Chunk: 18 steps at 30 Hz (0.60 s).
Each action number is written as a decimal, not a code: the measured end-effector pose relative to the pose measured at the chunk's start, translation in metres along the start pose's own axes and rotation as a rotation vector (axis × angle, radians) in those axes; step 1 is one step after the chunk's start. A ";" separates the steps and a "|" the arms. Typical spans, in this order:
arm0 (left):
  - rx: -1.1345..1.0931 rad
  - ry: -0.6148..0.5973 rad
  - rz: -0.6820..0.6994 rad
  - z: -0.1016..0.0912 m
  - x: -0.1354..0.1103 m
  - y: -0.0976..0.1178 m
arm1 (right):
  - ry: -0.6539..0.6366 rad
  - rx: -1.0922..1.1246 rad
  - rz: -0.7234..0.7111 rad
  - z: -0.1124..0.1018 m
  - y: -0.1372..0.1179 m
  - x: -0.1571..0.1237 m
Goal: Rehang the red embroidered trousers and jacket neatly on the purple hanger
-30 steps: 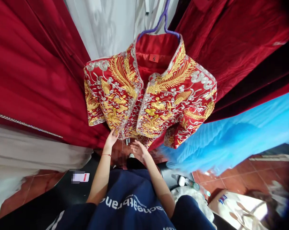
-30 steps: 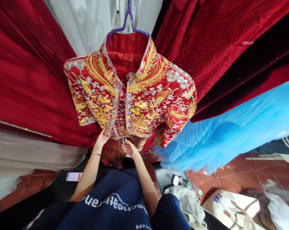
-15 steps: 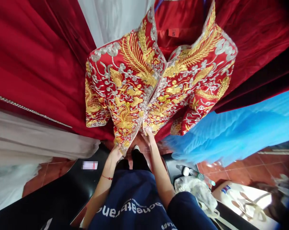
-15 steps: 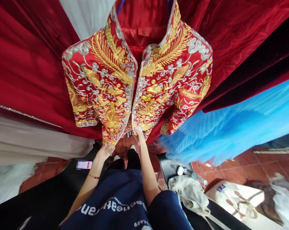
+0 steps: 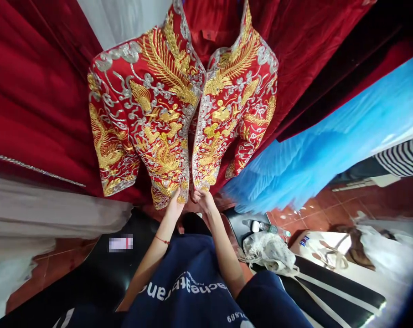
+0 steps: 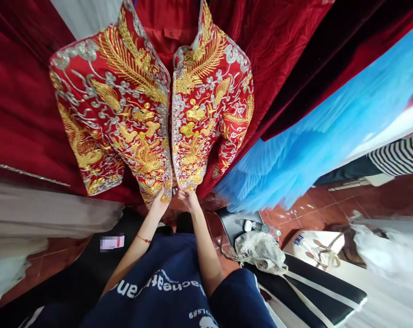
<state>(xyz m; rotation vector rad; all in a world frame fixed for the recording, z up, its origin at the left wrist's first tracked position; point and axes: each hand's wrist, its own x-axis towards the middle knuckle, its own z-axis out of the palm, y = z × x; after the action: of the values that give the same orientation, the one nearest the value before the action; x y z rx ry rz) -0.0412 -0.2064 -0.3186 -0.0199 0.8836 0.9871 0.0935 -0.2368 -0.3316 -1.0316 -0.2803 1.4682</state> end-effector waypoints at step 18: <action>-0.003 0.010 0.174 0.043 0.024 -0.040 | -0.101 -0.211 -0.056 -0.017 -0.055 -0.008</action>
<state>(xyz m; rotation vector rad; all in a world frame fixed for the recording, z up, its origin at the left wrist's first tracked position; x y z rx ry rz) 0.0213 -0.1953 -0.3200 0.0502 0.9041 1.1514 0.1417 -0.2386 -0.2986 -1.1096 -0.5426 1.4642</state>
